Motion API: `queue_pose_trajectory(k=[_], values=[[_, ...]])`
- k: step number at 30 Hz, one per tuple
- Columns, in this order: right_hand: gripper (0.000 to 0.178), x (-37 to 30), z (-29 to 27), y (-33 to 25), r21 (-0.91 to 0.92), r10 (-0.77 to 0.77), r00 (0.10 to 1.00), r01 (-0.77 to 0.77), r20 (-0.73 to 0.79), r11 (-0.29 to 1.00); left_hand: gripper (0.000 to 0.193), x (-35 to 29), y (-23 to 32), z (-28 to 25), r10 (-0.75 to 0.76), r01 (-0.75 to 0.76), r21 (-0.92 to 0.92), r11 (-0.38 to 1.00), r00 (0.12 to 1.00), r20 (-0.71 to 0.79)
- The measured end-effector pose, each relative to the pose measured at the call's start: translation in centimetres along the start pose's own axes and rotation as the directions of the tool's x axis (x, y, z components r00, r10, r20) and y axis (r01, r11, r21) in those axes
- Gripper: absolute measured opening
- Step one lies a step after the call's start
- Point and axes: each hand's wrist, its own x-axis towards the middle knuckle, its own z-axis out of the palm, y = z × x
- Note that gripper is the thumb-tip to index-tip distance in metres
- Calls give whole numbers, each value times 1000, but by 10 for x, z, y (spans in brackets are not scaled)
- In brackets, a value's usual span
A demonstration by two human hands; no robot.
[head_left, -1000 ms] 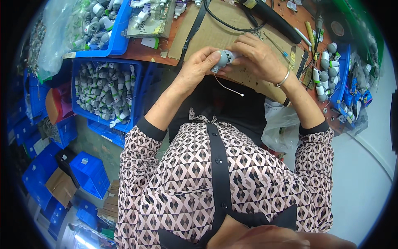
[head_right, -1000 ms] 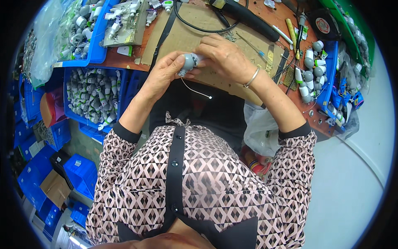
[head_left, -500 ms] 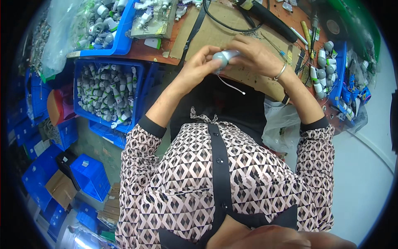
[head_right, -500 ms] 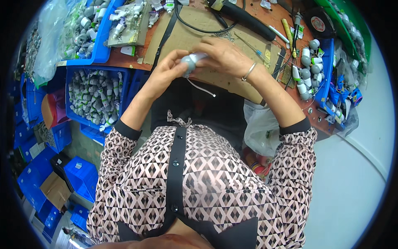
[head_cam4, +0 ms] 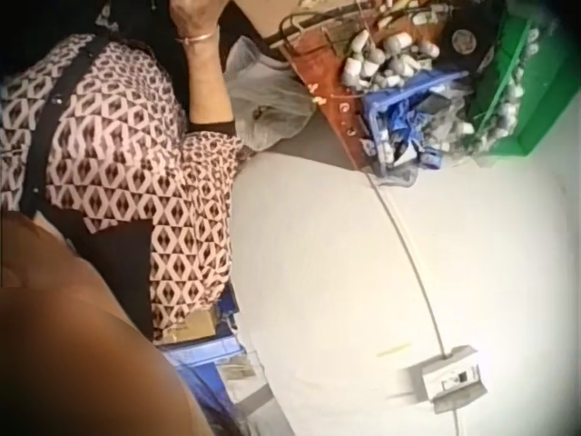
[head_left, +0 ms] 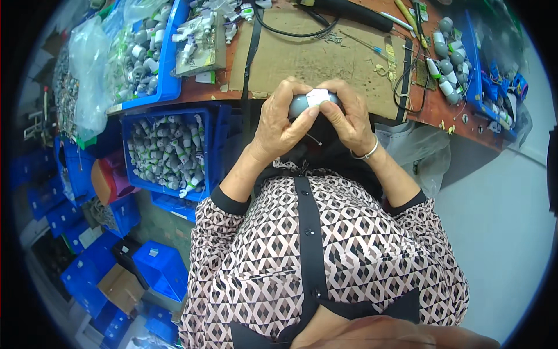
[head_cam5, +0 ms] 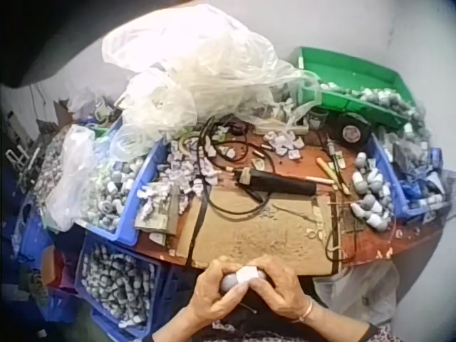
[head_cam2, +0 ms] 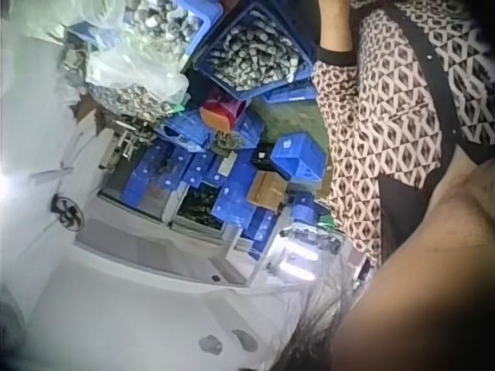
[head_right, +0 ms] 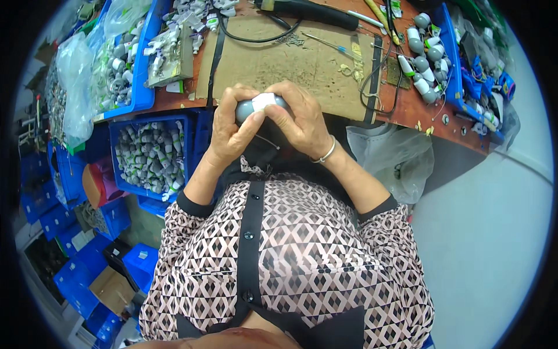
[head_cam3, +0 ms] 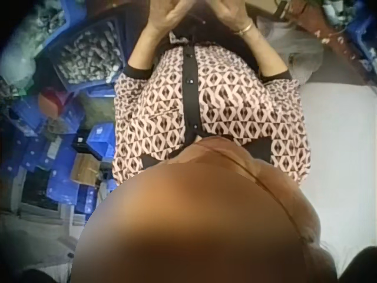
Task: Assembling small electronic components into plastic housings at a factory workbench.
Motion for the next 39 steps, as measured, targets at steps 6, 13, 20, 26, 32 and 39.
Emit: queue_pose_trajectory(k=[6,13,20,26,32,39], values=[[25,-6,1,6,-38,3,1000,-4,-23,999,30,1,1,3,-54,51,64,997,998,42],[28,56,-40,40,-481,-156,961,250,227,840,47,15,-20,5,-490,651,-402,643,754,437],[39,15,-29,43,123,512,829,-545,224,829,57,31,-42,10,-460,654,-421,629,749,476],[45,22,-12,45,290,455,846,-525,277,800,59,42,-54,10,-369,579,-258,774,742,560],[46,26,-13,47,88,556,785,-596,271,798,49,41,-65,22,-336,419,-88,904,821,461],[47,37,-13,38,-14,607,746,-628,274,778,57,36,-63,20,-394,458,-76,886,828,400]])
